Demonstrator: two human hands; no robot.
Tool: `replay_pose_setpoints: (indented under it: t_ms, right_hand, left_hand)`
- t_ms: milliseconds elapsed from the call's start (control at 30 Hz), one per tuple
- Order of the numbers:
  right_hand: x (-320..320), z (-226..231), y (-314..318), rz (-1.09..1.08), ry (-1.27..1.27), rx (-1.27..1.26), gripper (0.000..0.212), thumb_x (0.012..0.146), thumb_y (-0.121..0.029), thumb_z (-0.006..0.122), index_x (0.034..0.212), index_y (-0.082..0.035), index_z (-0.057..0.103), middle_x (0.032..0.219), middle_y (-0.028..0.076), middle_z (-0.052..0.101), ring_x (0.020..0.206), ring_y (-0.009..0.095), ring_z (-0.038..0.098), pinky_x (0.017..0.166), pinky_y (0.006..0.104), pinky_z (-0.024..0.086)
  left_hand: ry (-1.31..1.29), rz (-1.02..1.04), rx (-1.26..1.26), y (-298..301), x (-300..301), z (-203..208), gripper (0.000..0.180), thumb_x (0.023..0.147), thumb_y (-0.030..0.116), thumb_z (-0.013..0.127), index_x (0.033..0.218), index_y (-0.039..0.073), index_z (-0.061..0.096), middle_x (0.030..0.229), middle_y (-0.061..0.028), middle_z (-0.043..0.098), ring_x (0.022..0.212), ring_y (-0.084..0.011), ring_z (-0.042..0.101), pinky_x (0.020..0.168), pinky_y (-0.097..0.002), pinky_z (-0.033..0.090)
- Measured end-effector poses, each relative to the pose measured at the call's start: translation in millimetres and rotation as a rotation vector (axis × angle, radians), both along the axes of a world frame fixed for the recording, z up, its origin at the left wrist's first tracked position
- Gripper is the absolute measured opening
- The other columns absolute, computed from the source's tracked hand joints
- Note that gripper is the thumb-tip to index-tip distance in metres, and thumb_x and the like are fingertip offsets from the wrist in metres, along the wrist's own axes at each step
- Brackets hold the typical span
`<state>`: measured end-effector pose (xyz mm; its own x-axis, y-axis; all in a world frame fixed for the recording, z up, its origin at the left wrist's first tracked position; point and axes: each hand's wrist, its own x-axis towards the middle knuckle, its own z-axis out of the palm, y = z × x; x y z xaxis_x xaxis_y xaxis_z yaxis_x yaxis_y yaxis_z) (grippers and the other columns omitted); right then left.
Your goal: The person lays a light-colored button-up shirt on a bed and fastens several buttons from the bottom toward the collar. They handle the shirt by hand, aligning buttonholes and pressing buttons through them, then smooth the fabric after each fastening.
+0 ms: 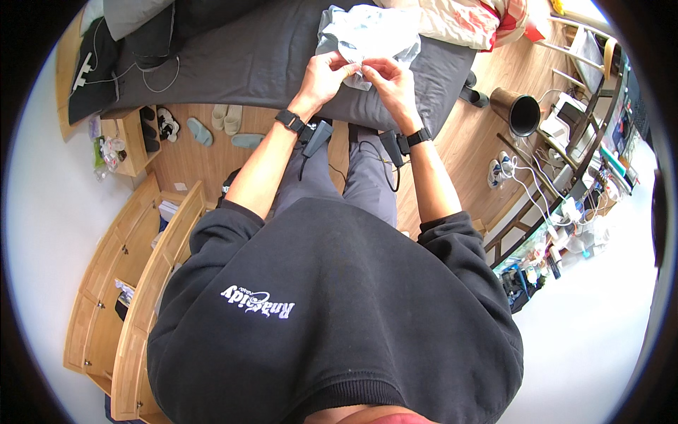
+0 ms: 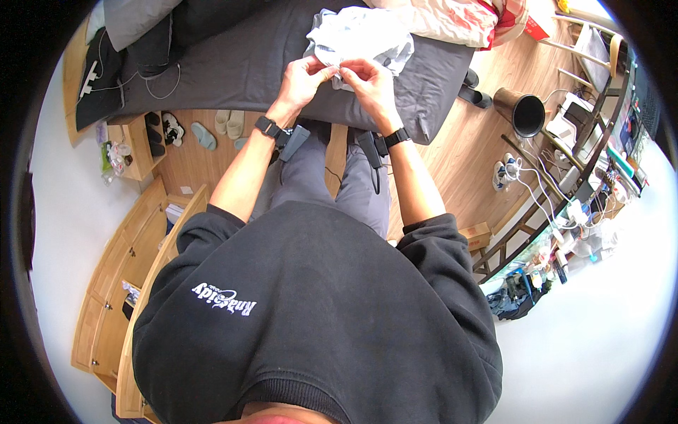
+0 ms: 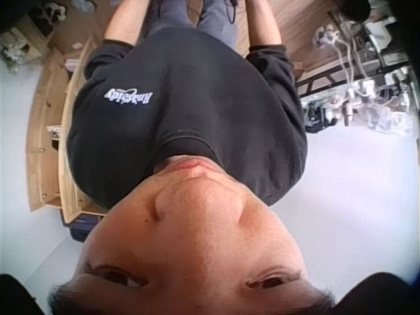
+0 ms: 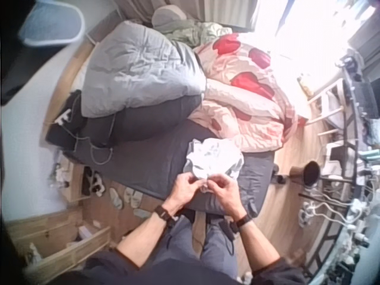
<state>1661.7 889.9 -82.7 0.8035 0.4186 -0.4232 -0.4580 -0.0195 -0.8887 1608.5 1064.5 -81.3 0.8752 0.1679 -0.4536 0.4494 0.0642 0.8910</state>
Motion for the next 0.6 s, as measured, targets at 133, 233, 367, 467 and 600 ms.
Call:
replay_pose_setpoints:
  t_ms: [133,233,367,467,600]
  right_hand:
    - [-2.3,-1.3,9.4,0.000,-0.109,-0.144,0.014,0.095,-0.011,0.073,0.105,-0.001,0.074,0.088,0.005,0.075,0.079,0.011,0.070,0.073,0.0259,0.056]
    - [-6.8,2.5,16.3,0.041,-0.270,-0.388,0.015,0.095,-0.013,0.072,0.102,0.000,0.073,0.081,0.010,0.074,0.073,0.016,0.071,0.070,0.0293,0.056]
    - [-8.3,1.4,18.1,0.137,-0.397,-0.455,0.016,0.096,-0.014,0.070,0.098,0.002,0.068,0.078,0.017,0.071,0.069,0.023,0.071,0.069,0.0343,0.056]
    - [-7.8,-6.2,14.5,0.144,-0.306,-0.358,0.017,0.097,-0.015,0.069,0.100,0.002,0.066,0.078,0.013,0.070,0.070,0.019,0.069,0.069,0.0337,0.055]
    - [2.3,-14.5,2.2,0.187,0.061,0.007,0.017,0.102,-0.018,0.064,0.103,-0.001,0.067,0.084,0.005,0.070,0.076,0.013,0.066,0.070,0.0291,0.052]
  left_hand:
    - [-0.113,-0.050,0.298,0.7,7.3,5.6,0.018,0.093,0.013,0.073,0.104,-0.001,0.071,0.091,-0.0139,0.075,0.080,-0.0192,0.071,0.074,-0.0328,0.056]
    - [-0.111,-0.010,0.404,-5.9,8.2,11.7,0.014,0.093,0.010,0.071,0.101,-0.001,0.069,0.087,-0.0180,0.074,0.078,-0.0255,0.074,0.070,-0.0358,0.056]
    - [-0.100,-0.055,0.514,-8.4,3.5,15.7,0.013,0.094,0.008,0.070,0.103,-0.001,0.070,0.088,-0.0150,0.076,0.082,-0.0208,0.076,0.073,-0.0335,0.059]
    - [-0.135,-0.059,0.456,-6.5,-0.3,9.2,0.013,0.093,0.007,0.071,0.105,-0.001,0.070,0.089,-0.0137,0.077,0.082,-0.0190,0.075,0.073,-0.0325,0.059]
    - [-0.001,0.090,-0.159,4.0,-1.2,-8.6,0.021,0.094,0.005,0.073,0.112,-0.002,0.065,0.102,-0.0086,0.076,0.091,-0.0138,0.071,0.079,-0.0305,0.057]
